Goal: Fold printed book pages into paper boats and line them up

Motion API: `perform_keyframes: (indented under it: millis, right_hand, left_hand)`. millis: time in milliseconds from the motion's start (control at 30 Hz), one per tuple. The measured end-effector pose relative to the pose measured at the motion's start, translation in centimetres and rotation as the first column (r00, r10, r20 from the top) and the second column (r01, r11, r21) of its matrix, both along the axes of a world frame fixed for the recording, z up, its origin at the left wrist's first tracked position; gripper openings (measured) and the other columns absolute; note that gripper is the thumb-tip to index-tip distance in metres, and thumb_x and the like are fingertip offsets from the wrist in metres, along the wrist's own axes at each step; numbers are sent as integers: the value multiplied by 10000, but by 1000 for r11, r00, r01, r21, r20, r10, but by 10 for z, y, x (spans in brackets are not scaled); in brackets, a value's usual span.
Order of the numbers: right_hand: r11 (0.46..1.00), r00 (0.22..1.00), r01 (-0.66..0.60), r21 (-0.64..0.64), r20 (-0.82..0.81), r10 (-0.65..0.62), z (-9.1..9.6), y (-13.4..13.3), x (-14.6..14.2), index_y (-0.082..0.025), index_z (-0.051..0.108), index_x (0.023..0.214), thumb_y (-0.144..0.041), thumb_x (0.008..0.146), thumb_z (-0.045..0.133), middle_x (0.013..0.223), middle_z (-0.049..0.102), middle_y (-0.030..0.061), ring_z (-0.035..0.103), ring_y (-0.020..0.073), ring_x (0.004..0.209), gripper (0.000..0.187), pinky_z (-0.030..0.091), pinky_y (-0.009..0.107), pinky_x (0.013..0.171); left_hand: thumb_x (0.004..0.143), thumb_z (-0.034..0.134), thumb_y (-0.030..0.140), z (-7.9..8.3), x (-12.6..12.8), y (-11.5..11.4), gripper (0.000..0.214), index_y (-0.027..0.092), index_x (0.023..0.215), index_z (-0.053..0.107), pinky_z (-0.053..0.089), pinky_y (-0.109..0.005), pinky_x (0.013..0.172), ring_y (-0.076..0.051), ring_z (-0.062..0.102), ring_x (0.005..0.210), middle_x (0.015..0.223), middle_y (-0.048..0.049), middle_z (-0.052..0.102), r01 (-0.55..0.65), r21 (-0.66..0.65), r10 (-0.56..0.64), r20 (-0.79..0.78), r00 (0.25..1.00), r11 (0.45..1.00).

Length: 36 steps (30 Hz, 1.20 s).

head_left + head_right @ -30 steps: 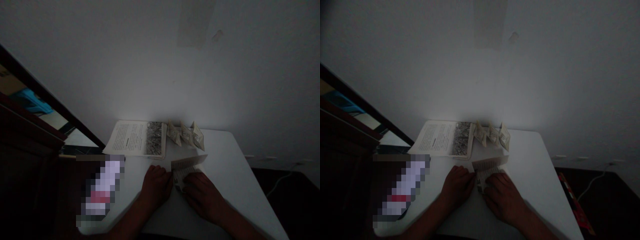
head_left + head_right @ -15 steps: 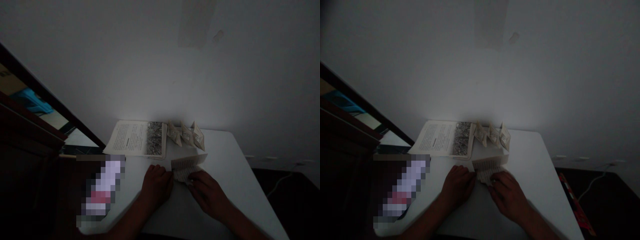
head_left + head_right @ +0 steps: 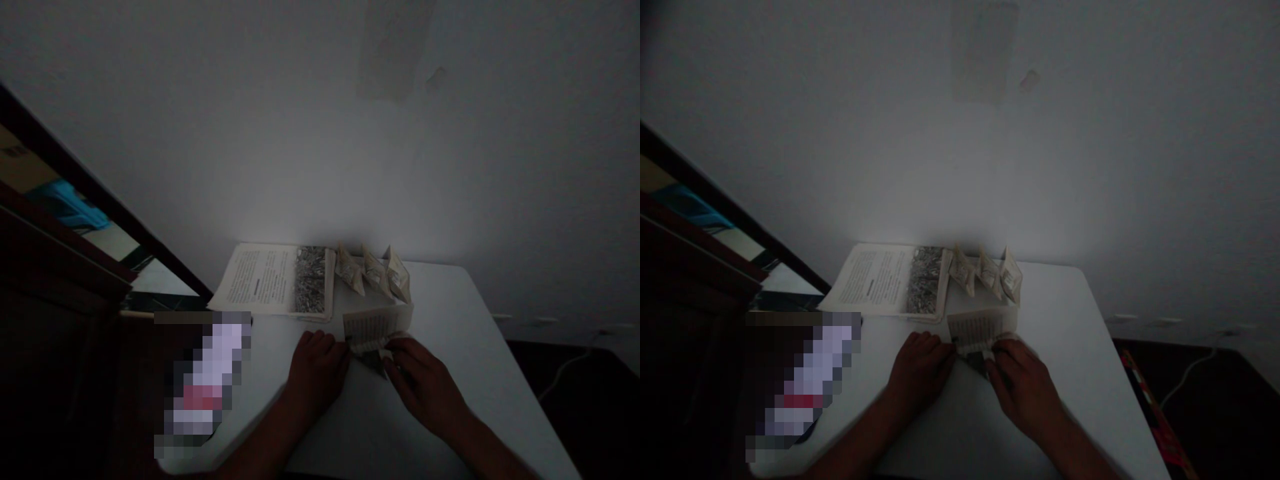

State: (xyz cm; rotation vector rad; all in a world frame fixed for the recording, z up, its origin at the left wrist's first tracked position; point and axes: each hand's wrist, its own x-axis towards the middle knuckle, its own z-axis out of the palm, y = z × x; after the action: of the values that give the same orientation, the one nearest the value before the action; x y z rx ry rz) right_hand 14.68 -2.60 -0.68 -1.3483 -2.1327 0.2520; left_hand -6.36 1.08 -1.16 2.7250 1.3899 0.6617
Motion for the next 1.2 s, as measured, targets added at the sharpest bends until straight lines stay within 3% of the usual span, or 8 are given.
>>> perform_keyframes:
  millis: [367, 767, 900, 1033, 1200]
  right_hand:
    - [995, 987, 94, -22, 133, -90, 6, 2, 1, -181, 583, 773, -250, 910, 403, 856, 597, 83, 602, 190, 771, 237, 509, 329, 701]
    - [975, 973, 171, -141, 182, -144, 5, 3, 1, -177, 569, 768, -291, 931, 359, 859, 561, 68, 583, 172, 734, 289, 467, 291, 645]
    - [967, 974, 181, -178, 172, -151, 6, 3, 2, -182, 569, 790, -298, 932, 356, 841, 551, 60, 582, 179, 743, 281, 461, 297, 657]
    - [958, 977, 191, -213, 134, -165, 8, 4, 1, -186, 552, 748, -306, 930, 360, 842, 543, 61, 576, 173, 737, 291, 460, 298, 678]
    - [954, 978, 197, -225, 113, -176, 8, 5, 1, -186, 553, 741, -301, 925, 372, 823, 538, 57, 573, 178, 745, 283, 454, 299, 689]
  left_hand:
    - [860, 502, 178, -4, 6, 2, 124, 185, 791, 605, 374, -348, 656, -205, 519, 700, 699, -44, 579, -17, 28, 19, -73, 997, 999]
    - [860, 484, 191, -1, 12, 0, 129, 161, 795, 592, 432, -355, 647, -206, 523, 694, 722, -54, 577, -32, 29, 32, 2, 999, 999]
    - [852, 465, 148, 1, 16, -12, 137, 150, 893, 595, 466, -356, 699, -207, 536, 768, 821, -71, 585, 66, -6, -66, 76, 995, 998]
    - [840, 446, 101, 3, 23, -26, 282, 119, 1104, 542, 460, -359, 846, -223, 522, 961, 1012, -107, 573, 205, -23, -202, 94, 975, 978]
    - [840, 399, 90, 4, 27, -30, 341, 87, 1163, 511, 444, -384, 893, -243, 506, 1017, 1078, -139, 556, 231, -53, -229, 35, 973, 972]
